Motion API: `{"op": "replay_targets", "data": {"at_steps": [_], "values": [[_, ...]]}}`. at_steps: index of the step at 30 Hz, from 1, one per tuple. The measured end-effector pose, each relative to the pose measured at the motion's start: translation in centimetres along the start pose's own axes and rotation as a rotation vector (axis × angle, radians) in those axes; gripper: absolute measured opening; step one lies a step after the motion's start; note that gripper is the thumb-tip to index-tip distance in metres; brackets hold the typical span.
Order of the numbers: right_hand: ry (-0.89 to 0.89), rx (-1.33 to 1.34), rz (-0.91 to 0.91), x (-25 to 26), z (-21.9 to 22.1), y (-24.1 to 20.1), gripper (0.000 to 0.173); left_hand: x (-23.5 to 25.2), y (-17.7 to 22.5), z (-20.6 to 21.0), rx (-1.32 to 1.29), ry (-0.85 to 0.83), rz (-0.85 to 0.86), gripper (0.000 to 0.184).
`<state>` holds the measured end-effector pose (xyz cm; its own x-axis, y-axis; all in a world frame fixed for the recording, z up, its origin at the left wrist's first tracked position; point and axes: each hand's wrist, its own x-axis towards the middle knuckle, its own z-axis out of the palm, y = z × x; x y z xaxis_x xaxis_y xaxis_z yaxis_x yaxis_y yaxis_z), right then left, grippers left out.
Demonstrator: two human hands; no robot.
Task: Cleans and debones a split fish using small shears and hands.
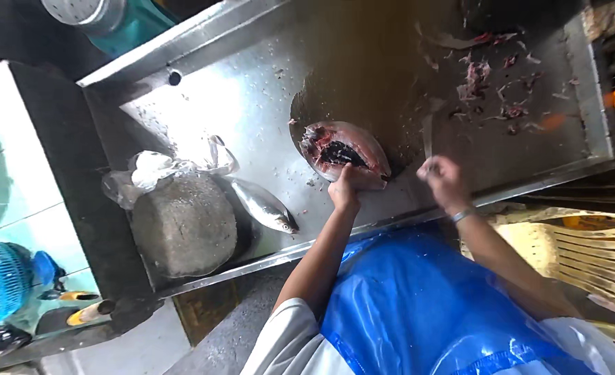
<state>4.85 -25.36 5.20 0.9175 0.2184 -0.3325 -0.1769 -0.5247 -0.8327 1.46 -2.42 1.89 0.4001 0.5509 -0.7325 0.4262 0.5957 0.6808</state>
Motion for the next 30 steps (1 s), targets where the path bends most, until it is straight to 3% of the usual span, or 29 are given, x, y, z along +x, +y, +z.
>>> {"op": "replay_targets", "data": {"at_steps": [4,9,12,14,15,16,17,20,22,24,26,27,28,30], "values": [[-0.113,-0.604,-0.233,-1.9,4.0,-0.9,0.045,0.4,0.1,-0.3,0.015,-0.003,-0.008,0.044],[-0.233,-0.870,-0.324,0.1,5.4,-1.2,0.046,0.7,0.0,0.0,0.033,0.003,0.013,0.044],[-0.262,-0.706,-0.326,1.1,5.8,-1.6,0.030,0.7,0.1,0.0,0.056,0.008,0.013,0.045],[-0.297,-0.114,-0.034,2.1,4.9,-1.9,0.016,0.8,0.1,0.0,0.076,0.018,0.014,0.047],[-0.245,0.234,0.127,2.2,4.6,-1.7,0.013,0.9,0.0,0.1,0.077,0.027,0.019,0.047],[-0.196,0.421,0.199,2.2,3.9,-1.7,0.012,0.9,-0.1,0.1,0.071,0.030,0.026,0.046],[-0.165,0.382,0.152,2.0,3.3,-1.6,0.011,0.9,-0.1,0.1,0.066,0.030,0.031,0.045],[-0.169,-0.388,-0.178,0.2,3.7,-2.0,0.029,0.7,0.0,-0.2,0.061,0.019,0.021,0.044],[-0.255,-0.658,-0.208,0.5,5.3,-3.0,0.037,0.6,0.1,0.0,0.072,0.012,0.015,0.043],[-0.290,-0.461,-0.159,2.1,5.9,-3.3,0.021,0.5,0.1,0.0,0.078,0.010,0.021,0.043],[-0.218,0.123,-0.022,3.5,4.9,-3.3,0.014,0.5,0.3,0.0,0.078,0.010,0.012,0.042],[-0.171,0.237,-0.028,3.7,4.1,-3.4,0.013,0.5,0.4,0.0,0.066,0.011,-0.001,0.041],[-0.147,0.157,-0.102,3.5,3.3,-3.4,0.013,0.4,0.6,-0.1,0.050,0.008,-0.014,0.042],[-0.159,-0.286,-0.234,1.9,2.9,-3.5,0.025,0.5,1.1,-0.2,0.031,0.007,-0.030,0.049]]}}
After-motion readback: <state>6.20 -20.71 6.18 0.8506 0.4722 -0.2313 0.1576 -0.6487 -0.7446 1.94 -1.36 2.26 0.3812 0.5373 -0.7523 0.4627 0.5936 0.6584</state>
